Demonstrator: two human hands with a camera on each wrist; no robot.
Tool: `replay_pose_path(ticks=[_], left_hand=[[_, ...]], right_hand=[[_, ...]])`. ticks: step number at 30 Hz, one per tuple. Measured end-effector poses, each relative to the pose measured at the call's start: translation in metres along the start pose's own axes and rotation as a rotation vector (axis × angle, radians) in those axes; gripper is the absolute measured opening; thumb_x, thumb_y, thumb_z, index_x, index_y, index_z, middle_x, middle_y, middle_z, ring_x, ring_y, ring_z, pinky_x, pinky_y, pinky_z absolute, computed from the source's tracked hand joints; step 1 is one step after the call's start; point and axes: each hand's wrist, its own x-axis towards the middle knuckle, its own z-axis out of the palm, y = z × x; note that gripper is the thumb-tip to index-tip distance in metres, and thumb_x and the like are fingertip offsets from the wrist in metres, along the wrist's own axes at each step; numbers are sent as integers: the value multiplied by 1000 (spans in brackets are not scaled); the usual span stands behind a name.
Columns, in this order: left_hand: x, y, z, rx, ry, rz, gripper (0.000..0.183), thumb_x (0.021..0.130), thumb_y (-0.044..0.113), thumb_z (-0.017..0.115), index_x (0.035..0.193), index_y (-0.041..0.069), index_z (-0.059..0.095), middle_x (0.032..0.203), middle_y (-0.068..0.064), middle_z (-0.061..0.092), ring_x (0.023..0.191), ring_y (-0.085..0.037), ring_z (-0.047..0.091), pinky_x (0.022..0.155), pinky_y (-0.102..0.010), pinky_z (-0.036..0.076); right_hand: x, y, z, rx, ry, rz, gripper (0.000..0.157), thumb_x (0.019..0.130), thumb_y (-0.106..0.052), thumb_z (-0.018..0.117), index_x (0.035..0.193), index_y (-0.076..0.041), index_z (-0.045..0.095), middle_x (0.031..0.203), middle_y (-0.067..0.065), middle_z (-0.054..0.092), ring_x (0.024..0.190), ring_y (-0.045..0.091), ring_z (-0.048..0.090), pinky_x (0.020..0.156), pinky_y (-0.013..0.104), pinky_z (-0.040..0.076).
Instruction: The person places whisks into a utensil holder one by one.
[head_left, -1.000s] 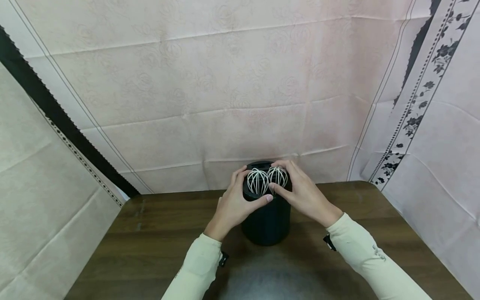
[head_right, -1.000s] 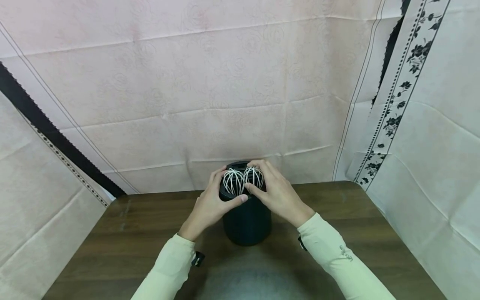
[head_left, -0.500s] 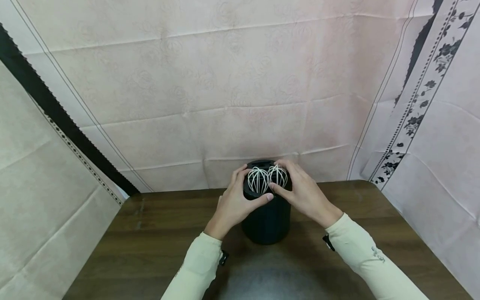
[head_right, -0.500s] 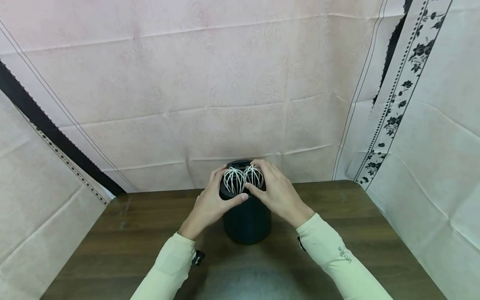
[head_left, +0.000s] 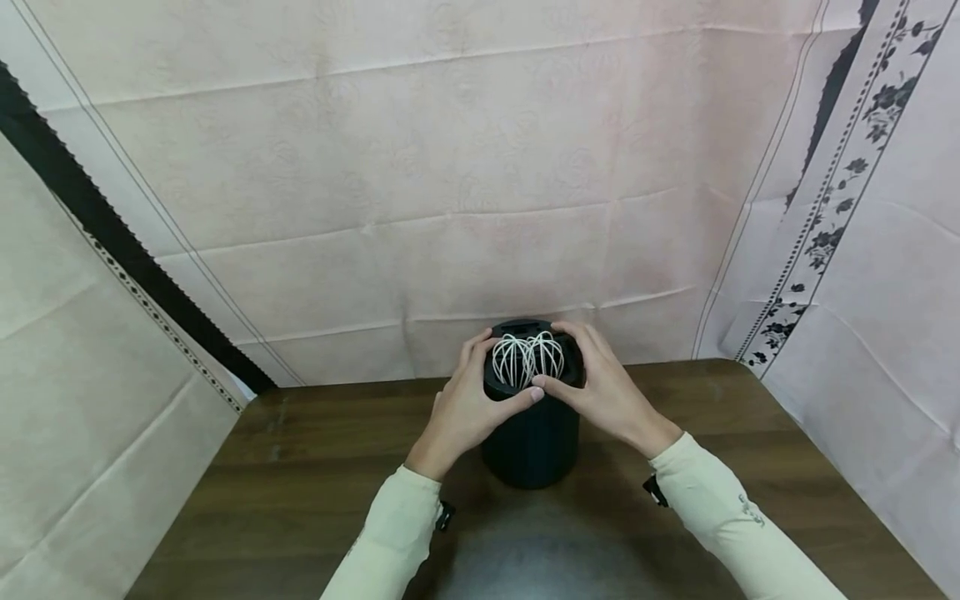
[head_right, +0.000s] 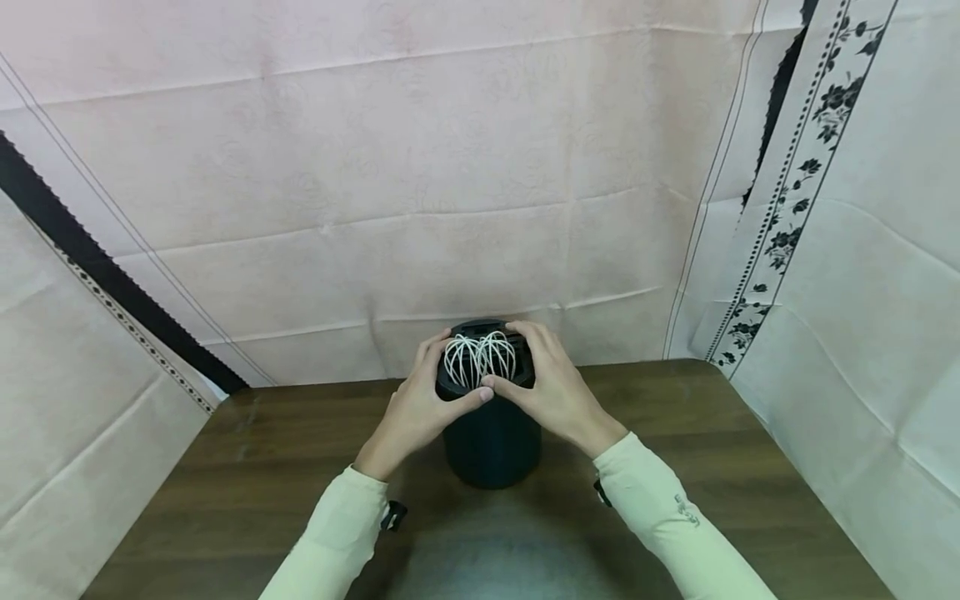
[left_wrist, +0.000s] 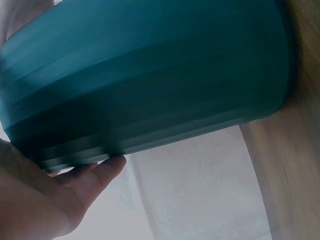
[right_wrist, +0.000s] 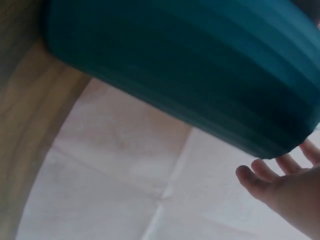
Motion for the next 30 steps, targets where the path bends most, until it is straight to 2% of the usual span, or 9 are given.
replay_pose_path(ticks=[5, 9, 14, 21, 30], left_hand=[[-2, -2, 0, 7, -12, 1, 100, 67, 90, 56, 149, 37, 33, 157, 23, 21, 130, -24, 51, 96, -69, 40], [-2, -2, 0, -7, -19, 16, 98, 70, 85, 61, 150, 35, 33, 157, 22, 21, 131, -24, 49, 97, -70, 40], [-3, -2, -2, -17, -30, 11, 100, 70, 85, 61, 151, 34, 33, 157, 20, 21, 131, -23, 49, 98, -69, 40], [2, 1, -3, -18, -48, 32, 101, 70, 88, 57, 152, 35, 31, 159, 20, 18, 132, -23, 49, 99, -67, 40], [2, -2, -5, -12, -50, 29, 98, 73, 83, 61, 153, 34, 31, 160, 18, 18, 130, -26, 50, 99, -66, 42]], right_hand=[[-5, 14, 4, 27, -46, 26, 79, 90, -51, 69, 155, -31, 27, 158, -1, 26, 142, 24, 33, 110, 57, 34], [-8, 27, 8, 22, -55, 18, 79, 93, -45, 68, 157, -27, 25, 162, 3, 21, 145, 28, 29, 111, 60, 31], [-10, 34, 14, 68, -50, 21, 76, 93, -40, 69, 155, -22, 30, 162, 6, 21, 144, 28, 30, 111, 58, 32], [-8, 34, 15, 123, 6, 38, 76, 91, -38, 72, 154, -23, 33, 161, 2, 24, 143, 26, 31, 108, 57, 37], [-7, 35, 19, 110, 17, 37, 78, 90, -39, 73, 154, -22, 33, 161, 0, 25, 143, 26, 32, 111, 58, 34]])
